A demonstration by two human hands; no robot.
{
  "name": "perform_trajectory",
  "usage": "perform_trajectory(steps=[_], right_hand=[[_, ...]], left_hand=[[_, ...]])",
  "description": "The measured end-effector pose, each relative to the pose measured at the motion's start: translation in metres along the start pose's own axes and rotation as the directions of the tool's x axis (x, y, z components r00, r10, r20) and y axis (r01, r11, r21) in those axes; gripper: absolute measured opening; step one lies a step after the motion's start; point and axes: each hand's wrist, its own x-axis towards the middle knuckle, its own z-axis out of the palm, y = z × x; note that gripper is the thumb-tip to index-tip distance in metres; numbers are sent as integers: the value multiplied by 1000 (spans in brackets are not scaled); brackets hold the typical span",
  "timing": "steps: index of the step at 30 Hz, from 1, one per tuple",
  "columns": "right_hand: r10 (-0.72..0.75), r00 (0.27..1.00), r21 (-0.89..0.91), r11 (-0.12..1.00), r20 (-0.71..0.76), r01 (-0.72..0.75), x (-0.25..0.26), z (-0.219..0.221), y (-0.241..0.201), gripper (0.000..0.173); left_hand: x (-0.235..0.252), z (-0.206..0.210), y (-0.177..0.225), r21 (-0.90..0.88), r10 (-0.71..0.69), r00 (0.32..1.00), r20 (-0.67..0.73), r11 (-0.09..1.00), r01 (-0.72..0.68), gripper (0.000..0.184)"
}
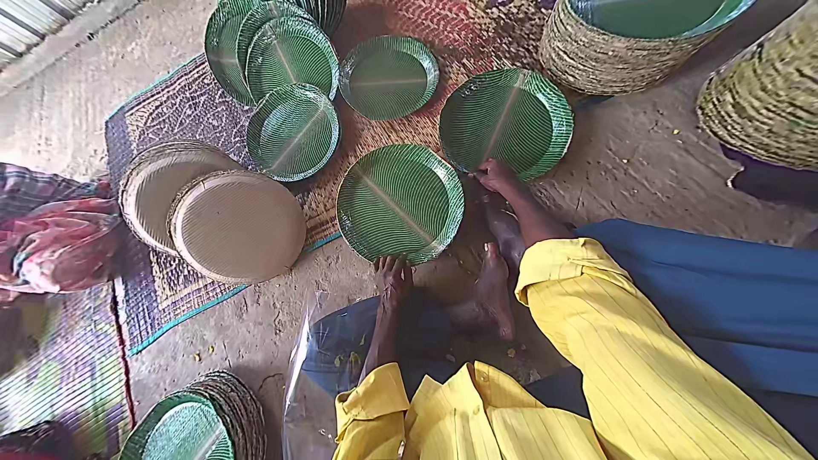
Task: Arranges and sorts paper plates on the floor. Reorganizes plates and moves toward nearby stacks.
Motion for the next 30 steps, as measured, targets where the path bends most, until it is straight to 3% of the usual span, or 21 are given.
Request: perform_trajectory(steps=[4, 8, 16, 20, 21, 23, 24, 26, 28, 30], right_hand=[[4, 1000, 7, 1000, 3, -4, 0, 0, 0, 31], [100, 993, 19, 995, -61, -99, -6, 2, -11, 33], [338, 932, 382, 885, -134, -266, -4, 8, -4, 30], [337, 915, 424, 878, -221, -221, -3, -3, -12, 29], [272, 921, 378, 913, -278, -155, -4, -10, -22, 31], [-4, 896, 251, 959, -443, 129, -13, -22, -53, 31], [-186, 825, 196, 922, -534, 334, -20, -23, -71, 28], [-474, 661, 173, 723, -582, 669, -38, -13, -109, 24], [-690, 581, 242, 532, -431, 812, -64, 14, -140, 22], [-839, 532, 298, 483, -112, 824, -88, 55, -152, 18]], left_hand=[[0, 0, 0, -6, 12, 1000, -11, 1000, -12, 29], [0, 0, 0, -5, 14, 1000, -14, 1000, -14, 29], [-1, 1, -1, 0, 7, 1000, -21, 1000, -7, 29], [0, 2, 0, 18, 3, 1000, -1, 1000, -3, 28], [0, 2, 0, 21, -1, 1000, 10, 1000, 1, 28], [0, 1, -1, 14, -7, 1000, 25, 1000, 7, 28], [0, 2, -1, 4, -4, 1000, 22, 1000, 4, 28], [0, 3, -2, -12, 19, 1000, -8, 1000, -19, 29], [0, 5, -1, -19, 57, 994, -96, 998, -60, 28], [1, -1, 4, -6, 81, 977, -197, 996, -83, 27]])
